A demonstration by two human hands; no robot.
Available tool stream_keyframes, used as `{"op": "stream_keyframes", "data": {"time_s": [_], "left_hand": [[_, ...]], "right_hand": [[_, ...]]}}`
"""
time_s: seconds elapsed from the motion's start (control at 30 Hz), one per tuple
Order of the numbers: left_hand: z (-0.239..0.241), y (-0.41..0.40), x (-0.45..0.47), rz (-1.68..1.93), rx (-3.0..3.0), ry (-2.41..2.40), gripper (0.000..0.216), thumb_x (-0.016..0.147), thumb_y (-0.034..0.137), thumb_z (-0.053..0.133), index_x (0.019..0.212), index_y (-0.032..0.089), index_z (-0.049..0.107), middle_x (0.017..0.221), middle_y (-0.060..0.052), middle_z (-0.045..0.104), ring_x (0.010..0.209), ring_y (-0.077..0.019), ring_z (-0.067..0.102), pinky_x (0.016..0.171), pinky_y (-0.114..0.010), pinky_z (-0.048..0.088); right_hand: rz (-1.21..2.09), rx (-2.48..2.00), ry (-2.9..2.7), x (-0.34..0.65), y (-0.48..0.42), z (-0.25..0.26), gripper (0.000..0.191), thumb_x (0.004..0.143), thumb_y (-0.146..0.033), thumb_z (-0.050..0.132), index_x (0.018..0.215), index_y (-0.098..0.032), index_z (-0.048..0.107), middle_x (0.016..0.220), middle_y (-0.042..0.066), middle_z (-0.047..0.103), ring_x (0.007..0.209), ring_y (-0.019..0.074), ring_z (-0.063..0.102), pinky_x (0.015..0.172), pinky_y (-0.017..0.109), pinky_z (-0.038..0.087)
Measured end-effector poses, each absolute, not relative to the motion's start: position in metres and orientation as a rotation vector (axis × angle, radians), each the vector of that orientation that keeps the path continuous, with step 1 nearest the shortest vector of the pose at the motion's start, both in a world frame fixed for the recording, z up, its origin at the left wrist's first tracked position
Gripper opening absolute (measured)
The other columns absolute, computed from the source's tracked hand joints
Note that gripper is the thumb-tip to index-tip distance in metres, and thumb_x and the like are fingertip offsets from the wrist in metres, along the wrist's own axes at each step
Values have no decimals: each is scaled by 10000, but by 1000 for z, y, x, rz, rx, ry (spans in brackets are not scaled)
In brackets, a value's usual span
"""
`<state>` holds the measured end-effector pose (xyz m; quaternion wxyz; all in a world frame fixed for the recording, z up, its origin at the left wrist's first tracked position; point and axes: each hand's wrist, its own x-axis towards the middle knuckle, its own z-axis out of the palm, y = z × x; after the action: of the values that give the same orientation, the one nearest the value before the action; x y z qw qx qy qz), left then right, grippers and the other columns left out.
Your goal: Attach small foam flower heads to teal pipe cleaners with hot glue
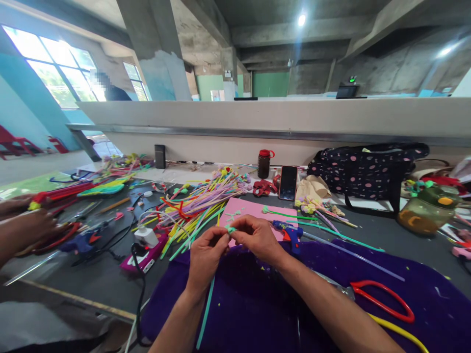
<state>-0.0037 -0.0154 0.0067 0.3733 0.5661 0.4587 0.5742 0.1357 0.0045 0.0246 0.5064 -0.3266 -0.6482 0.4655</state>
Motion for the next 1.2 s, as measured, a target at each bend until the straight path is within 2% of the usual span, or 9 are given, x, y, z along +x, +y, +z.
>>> {"op": "stream_keyframes", "data": {"time_s": [0.17,0.27,0.37,0.57,0.8,1.2], "left_hand": [[6,-14,-4,1459,1403,1149,117,701,275,597,743,166,591,515,46,508,446,-69,451,457,-184,362],[7,-12,-6,1432,1195,998,134,684,274,619,734,157,578,566,37,540,445,-52,449,440,-170,352],[9,-9,-10,1306,952,811,154,661,260,639,729,147,558,598,27,562,424,-38,445,398,-151,318],[11,-8,-16,1121,819,642,135,652,224,626,688,130,536,534,30,525,378,-30,423,364,-144,282],[9,-5,-15,939,706,604,214,605,197,622,798,114,584,509,35,499,344,-22,397,328,-134,246],[10,-8,-12,1022,870,784,164,623,240,642,706,136,546,479,43,504,335,-27,405,327,-134,244]], "right_hand": [[1114,-784,-1598,135,3,24,158,713,-260,612,835,-159,601,695,2,598,572,93,541,521,209,441],[1118,-785,-1648,134,1,24,277,697,-249,631,960,-180,578,786,11,607,684,119,569,619,235,456],[1128,-801,-1675,134,1,22,374,696,-243,637,1055,-196,542,818,10,589,704,119,565,641,242,451],[1131,-784,-1611,138,0,27,277,689,-219,639,958,-185,581,772,4,573,686,113,553,598,222,439],[1173,-754,-1630,137,-6,33,262,688,-236,643,941,-190,589,737,-9,557,644,104,546,587,221,435],[1103,-809,-1805,144,-1,36,152,725,-202,587,869,-162,614,636,-26,517,534,71,430,501,196,349]]}}
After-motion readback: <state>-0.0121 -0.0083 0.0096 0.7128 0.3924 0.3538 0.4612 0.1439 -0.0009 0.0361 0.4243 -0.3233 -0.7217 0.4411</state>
